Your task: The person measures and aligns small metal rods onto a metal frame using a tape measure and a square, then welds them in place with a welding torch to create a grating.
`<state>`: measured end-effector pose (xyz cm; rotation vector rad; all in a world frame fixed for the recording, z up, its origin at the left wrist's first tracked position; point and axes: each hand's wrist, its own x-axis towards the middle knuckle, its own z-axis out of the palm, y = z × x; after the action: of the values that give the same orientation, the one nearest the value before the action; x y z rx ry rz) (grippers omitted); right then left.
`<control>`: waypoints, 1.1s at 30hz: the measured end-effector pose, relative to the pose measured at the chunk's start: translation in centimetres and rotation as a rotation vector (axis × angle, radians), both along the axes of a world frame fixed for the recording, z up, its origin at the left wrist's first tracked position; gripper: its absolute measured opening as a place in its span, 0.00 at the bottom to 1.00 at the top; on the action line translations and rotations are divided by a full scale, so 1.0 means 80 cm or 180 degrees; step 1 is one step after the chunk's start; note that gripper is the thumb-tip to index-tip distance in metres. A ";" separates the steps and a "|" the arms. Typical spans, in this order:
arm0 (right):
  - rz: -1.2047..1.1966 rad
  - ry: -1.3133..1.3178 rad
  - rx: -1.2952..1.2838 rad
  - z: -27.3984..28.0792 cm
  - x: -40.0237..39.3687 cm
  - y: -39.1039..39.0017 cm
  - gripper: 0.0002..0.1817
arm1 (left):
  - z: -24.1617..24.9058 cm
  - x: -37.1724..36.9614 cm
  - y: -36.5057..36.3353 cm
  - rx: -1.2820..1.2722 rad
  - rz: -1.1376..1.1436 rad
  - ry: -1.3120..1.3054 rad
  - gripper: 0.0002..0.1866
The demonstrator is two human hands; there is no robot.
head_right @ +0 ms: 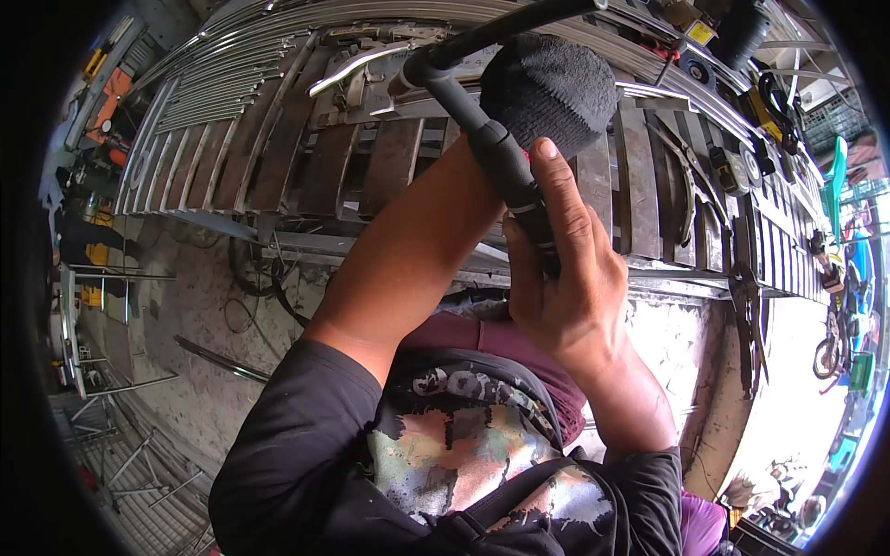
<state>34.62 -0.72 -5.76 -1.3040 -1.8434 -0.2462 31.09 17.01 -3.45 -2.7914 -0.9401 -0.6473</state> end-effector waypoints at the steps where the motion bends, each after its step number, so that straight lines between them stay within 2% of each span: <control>1: -0.0005 -0.0020 -0.0004 0.001 0.000 0.000 0.40 | 0.001 -0.001 -0.001 0.0007 0.0017 -0.0003 0.13; 7: -0.0158 -0.0201 -0.0371 0.010 -0.001 -0.008 0.41 | 0.007 -0.007 -0.009 0.0015 0.0155 -0.0027 0.13; 12: -0.0097 0.0129 -0.0247 -0.005 0.001 -0.008 0.38 | 0.011 -0.013 -0.011 0.0077 0.0034 0.0181 0.15; 24: -0.0167 0.0078 -0.0338 -0.003 0.000 -0.010 0.37 | -0.025 0.036 0.017 0.0156 0.0092 -0.0454 0.18; 27: -0.0143 0.0024 -0.0263 0.000 0.000 -0.009 0.38 | -0.015 0.026 0.019 -0.0124 -0.0177 0.0009 0.18; 29: -0.0108 -0.0048 -0.0133 -0.001 -0.001 -0.006 0.40 | -0.017 0.029 0.021 -0.0123 -0.0238 0.0039 0.18; 33: -0.0158 -0.0217 -0.0213 0.003 -0.001 -0.007 0.41 | -0.047 0.026 0.020 0.0538 -0.0031 -0.0634 0.13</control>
<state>34.51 -1.29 -5.49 -1.4043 -1.8925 -0.2602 33.20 18.63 -7.19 -2.6208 -0.8598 -0.9729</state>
